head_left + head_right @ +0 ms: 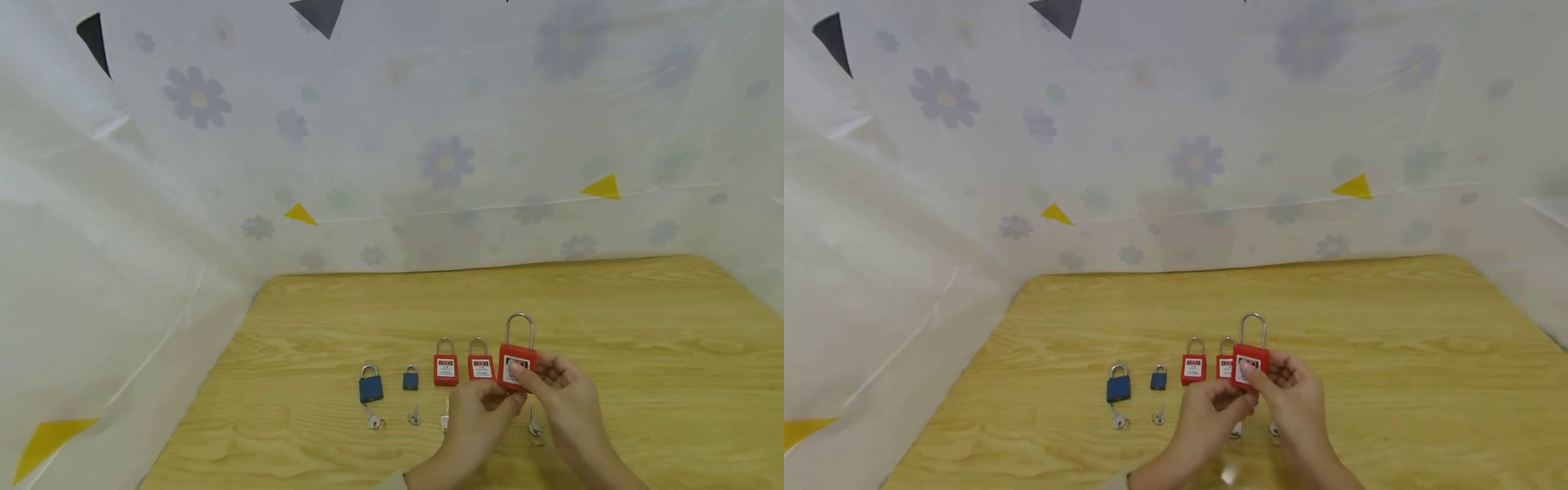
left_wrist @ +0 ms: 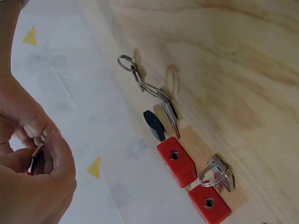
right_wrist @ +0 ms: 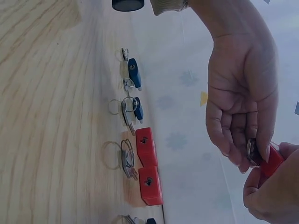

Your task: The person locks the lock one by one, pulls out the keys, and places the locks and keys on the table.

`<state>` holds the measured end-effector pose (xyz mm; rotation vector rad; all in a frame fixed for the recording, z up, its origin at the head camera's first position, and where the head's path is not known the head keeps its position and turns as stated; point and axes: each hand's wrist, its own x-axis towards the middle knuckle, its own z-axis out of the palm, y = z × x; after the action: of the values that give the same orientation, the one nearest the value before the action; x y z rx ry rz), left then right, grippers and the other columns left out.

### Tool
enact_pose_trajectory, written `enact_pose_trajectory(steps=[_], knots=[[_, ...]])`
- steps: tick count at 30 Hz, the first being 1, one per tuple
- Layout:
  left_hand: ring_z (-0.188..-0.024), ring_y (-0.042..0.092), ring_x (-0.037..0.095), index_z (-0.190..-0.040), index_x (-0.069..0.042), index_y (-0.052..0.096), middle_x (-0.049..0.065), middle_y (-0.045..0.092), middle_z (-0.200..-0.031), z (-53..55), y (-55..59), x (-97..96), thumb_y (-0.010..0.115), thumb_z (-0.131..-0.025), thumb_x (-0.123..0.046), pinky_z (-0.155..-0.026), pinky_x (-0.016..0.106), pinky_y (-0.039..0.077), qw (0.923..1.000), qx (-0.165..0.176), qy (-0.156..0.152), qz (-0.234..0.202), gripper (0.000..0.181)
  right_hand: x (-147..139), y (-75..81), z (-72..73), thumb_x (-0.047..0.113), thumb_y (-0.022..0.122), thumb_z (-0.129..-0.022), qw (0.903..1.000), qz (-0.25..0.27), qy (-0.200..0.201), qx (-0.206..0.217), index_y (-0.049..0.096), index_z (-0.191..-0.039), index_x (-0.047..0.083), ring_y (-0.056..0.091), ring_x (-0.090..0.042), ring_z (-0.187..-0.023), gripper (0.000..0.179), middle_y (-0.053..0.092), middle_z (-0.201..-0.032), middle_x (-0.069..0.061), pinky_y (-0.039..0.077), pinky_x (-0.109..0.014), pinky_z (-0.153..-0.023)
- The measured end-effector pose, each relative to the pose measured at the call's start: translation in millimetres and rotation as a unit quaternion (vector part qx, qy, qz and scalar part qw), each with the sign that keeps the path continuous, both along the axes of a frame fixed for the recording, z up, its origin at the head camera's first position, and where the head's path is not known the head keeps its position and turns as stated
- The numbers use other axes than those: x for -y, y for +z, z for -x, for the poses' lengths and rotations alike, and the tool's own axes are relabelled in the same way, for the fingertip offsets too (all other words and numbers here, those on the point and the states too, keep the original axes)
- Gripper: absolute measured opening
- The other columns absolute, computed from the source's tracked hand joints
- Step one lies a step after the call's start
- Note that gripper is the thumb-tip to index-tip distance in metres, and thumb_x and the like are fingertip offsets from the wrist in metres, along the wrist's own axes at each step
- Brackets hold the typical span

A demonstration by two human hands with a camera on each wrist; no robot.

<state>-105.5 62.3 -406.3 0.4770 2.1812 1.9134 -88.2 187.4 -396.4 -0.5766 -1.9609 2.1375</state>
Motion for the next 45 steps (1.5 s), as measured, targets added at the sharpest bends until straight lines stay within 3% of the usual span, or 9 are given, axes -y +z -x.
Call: enact_pose_trajectory(steps=[4,9,15,24,28,31,34,39,45], knots=[[-0.058,0.058,-0.005,-0.080,0.006,0.070,0.014,0.070,-0.071,-2.8,-2.3,-4.5,0.066,-0.081,-0.006,-0.057,0.013,0.050,0.9980,0.042,0.014,-0.044,0.013,1,-0.4,-0.8,0.014,0.069,-0.084,1.0000,-0.001,-0.007,0.001,0.053,-0.107,0.003,0.056,-0.001,-0.080,0.030,0.061,-0.083,0.017,0.049,-0.014,-0.071],[-0.063,0.066,0.008,-0.082,0.012,0.068,0.020,0.070,-0.077,-5.4,-5.0,-7.7,0.065,-0.082,-0.001,-0.062,0.020,0.055,0.9868,0.113,0.015,-0.115,0.013,0,-1.1,-1.7,0.015,0.069,-0.084,1.0000,-0.004,-0.005,0.006,0.053,-0.108,0.003,0.056,0.000,-0.081,0.031,0.061,-0.082,0.018,0.049,-0.014,-0.071],[-0.069,0.069,0.016,-0.084,0.011,0.067,0.021,0.070,-0.081,-9.0,-8.8,-11.1,0.067,-0.082,-0.003,-0.064,0.025,0.057,0.9773,0.149,0.025,-0.148,0.014,-3,-1.6,-2.4,0.020,0.068,-0.085,0.9996,-0.016,0.014,0.019,0.054,-0.113,0.002,0.057,0.000,-0.082,0.036,0.062,-0.083,0.018,0.048,-0.014,-0.074],[-0.073,0.066,0.044,-0.081,0.018,0.060,0.032,0.066,-0.082,-20.2,-10.0,-18.7,0.065,-0.081,0.002,-0.059,0.023,0.056,0.9728,0.116,0.027,-0.199,0.016,-15,-1.7,-2.5,0.020,0.065,-0.088,0.9987,-0.002,0.050,0.013,0.057,-0.109,0.006,0.057,-0.003,-0.082,0.027,0.063,-0.086,0.013,0.049,-0.015,-0.074],[-0.066,0.069,0.028,-0.080,0.016,0.062,0.028,0.067,-0.078,-23.0,-8.7,-21.3,0.066,-0.081,-0.001,-0.059,0.023,0.056,0.9733,0.100,0.031,-0.204,0.018,-20,0.2,-3.0,0.020,0.063,-0.089,0.9974,0.037,0.059,0.017,0.058,-0.105,0.010,0.055,-0.003,-0.083,0.020,0.062,-0.087,0.013,0.048,-0.014,-0.076],[-0.058,0.066,0.011,-0.080,0.014,0.064,0.026,0.068,-0.075,-24.4,-6.3,-23.6,0.068,-0.082,-0.005,-0.058,0.021,0.055,0.9744,0.087,0.037,-0.204,0.019,-22,4.0,-3.7,0.020,0.062,-0.090,0.9959,0.057,0.066,0.025,0.054,-0.109,0.008,0.054,-0.003,-0.085,0.024,0.060,-0.090,0.013,0.048,-0.013,-0.077],[-0.056,0.062,0.003,-0.078,0.014,0.063,0.027,0.067,-0.074,-25.9,-3.4,-26.9,0.067,-0.082,-0.006,-0.057,0.020,0.055,0.9740,0.069,0.043,-0.211,0.021,-24,10.2,-3.8,0.022,0.061,-0.091,0.9954,0.057,0.072,0.028,0.052,-0.112,0.007,0.053,-0.002,-0.087,0.028,0.059,-0.091,0.013,0.047,-0.013,-0.078],[-0.055,0.062,0.002,-0.078,0.016,0.062,0.029,0.067,-0.073,-27.9,-1.0,-33.0,0.066,-0.082,-0.004,-0.056,0.022,0.055,0.9694,0.045,0.053,-0.235,0.021,-27,15.5,-3.6,0.017,0.060,-0.091,0.9949,0.072,0.071,-0.005,0.062,-0.095,0.018,0.056,-0.004,-0.083,0.004,0.063,-0.087,0.012,0.048,-0.014,-0.076],[-0.056,0.064,0.006,-0.080,0.014,0.064,0.028,0.067,-0.074,-27.6,6.9,-34.6,0.067,-0.082,-0.005,-0.057,0.022,0.055,0.9701,0.045,0.044,-0.234,0.019,-31,19.9,-2.2,0.016,0.060,-0.091,0.9941,0.074,0.076,-0.022,0.064,-0.090,0.021,0.057,-0.004,-0.083,0.006,0.065,-0.087,0.012,0.048,-0.014,-0.077]])
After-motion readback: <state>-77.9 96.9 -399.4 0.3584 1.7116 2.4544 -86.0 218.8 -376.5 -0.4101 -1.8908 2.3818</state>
